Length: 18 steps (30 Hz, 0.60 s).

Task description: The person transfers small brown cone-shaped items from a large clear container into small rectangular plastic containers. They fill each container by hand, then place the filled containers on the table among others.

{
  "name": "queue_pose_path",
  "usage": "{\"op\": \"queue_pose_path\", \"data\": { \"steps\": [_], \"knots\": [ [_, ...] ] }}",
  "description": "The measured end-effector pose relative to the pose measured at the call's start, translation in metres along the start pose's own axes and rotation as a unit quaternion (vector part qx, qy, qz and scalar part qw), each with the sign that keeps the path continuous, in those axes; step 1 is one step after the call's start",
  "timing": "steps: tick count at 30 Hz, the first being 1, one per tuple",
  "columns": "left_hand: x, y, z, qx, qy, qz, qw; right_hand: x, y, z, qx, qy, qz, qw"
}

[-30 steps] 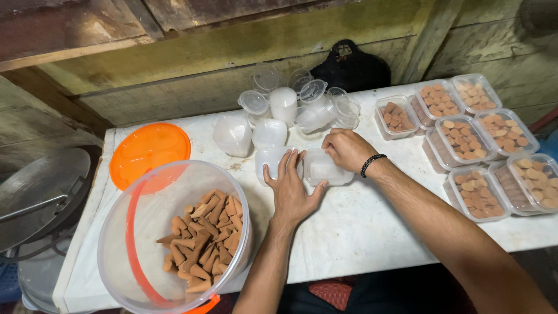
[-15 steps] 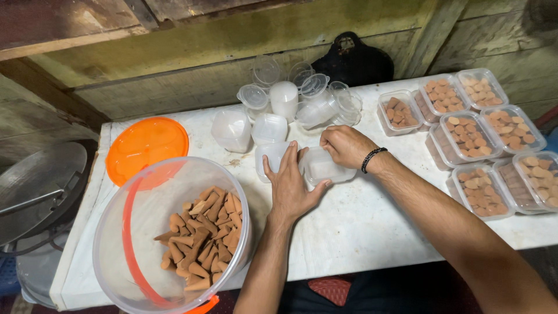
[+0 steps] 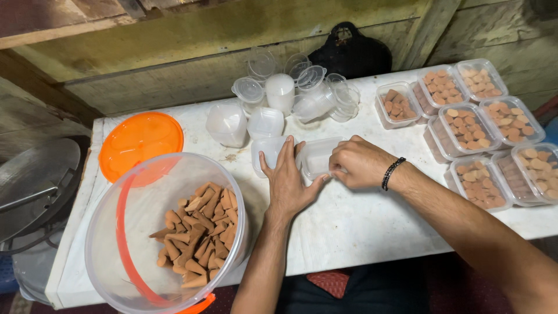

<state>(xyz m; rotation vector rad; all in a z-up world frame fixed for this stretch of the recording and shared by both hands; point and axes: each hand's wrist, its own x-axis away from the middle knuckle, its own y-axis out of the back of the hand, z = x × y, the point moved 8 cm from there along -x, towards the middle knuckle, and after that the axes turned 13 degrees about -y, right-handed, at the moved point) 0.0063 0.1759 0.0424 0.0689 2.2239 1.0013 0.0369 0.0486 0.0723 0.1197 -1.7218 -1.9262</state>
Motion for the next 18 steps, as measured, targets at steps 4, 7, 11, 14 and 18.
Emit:
{"op": "queue_pose_path", "data": {
  "steps": [4, 7, 11, 14, 18],
  "knots": [
    [-0.001, 0.002, 0.001, 0.002, -0.003, -0.009, 1.0, 0.001, -0.01, -0.002, 0.002, 0.046, -0.046, 0.998],
    [0.0, 0.002, 0.001, 0.005, -0.001, -0.012, 1.0, 0.005, -0.018, -0.001, 0.021, 0.054, -0.09, 0.994],
    [-0.001, 0.001, 0.001, 0.009, -0.002, -0.016, 1.0, 0.008, -0.029, 0.0, 0.089, 0.09, -0.179, 0.976],
    [-0.001, 0.002, 0.0, 0.012, 0.0, -0.019, 1.0, 0.012, -0.014, -0.002, 0.041, 0.078, -0.171, 0.981],
    [0.0, 0.002, 0.0, 0.009, -0.001, -0.022, 1.0, 0.015, -0.019, -0.002, 0.007, 0.072, -0.186, 0.98]
  ]
}}
